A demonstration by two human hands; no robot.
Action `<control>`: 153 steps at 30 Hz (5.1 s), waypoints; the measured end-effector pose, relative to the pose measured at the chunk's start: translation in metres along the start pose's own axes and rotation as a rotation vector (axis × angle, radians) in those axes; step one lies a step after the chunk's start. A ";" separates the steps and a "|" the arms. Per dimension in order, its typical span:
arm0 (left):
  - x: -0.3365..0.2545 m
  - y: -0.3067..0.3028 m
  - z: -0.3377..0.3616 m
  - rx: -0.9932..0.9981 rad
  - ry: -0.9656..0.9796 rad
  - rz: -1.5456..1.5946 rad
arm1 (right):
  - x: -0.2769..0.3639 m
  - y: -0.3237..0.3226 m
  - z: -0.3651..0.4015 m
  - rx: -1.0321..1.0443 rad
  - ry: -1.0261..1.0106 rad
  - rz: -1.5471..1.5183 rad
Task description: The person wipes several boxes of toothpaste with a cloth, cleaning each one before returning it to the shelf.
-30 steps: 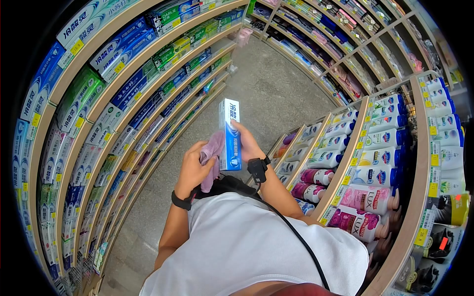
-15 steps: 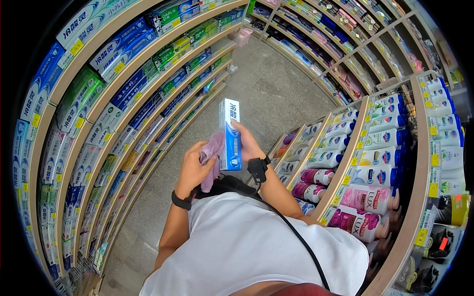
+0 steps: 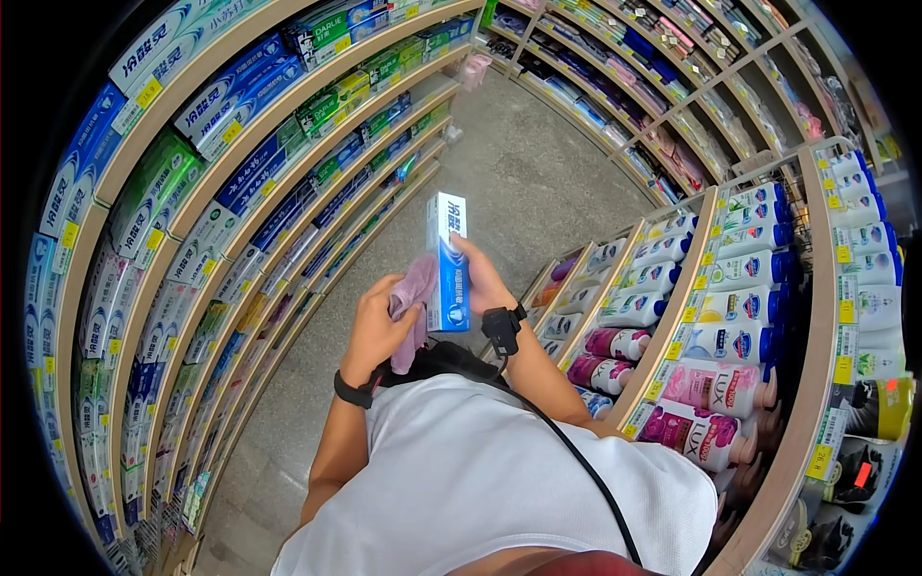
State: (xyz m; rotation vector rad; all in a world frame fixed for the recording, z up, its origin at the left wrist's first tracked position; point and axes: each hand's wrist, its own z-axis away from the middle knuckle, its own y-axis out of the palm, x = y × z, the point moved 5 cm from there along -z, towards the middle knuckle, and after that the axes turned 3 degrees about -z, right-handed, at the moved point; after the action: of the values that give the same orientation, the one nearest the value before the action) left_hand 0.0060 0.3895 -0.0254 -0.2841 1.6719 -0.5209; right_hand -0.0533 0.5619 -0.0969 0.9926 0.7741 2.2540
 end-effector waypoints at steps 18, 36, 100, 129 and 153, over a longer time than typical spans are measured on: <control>-0.001 -0.008 -0.002 -0.061 -0.009 0.002 | 0.002 0.011 0.001 0.141 -0.024 0.103; -0.064 -0.012 0.014 0.046 0.226 -0.446 | 0.006 -0.001 -0.006 0.067 -0.066 0.010; -0.031 -0.005 -0.058 -0.165 0.289 -0.380 | -0.015 0.005 -0.011 0.112 -0.148 0.067; -0.084 0.017 0.025 0.164 0.299 -0.398 | 0.038 -0.013 -0.008 0.089 -0.285 0.034; -0.063 0.005 -0.007 -0.003 0.271 -0.398 | 0.005 0.009 -0.004 0.197 -0.157 0.025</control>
State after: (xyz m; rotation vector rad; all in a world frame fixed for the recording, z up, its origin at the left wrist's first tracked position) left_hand 0.0102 0.4241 0.0274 -0.5764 1.8869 -0.8848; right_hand -0.0615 0.5577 -0.0907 1.2610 0.9307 2.1199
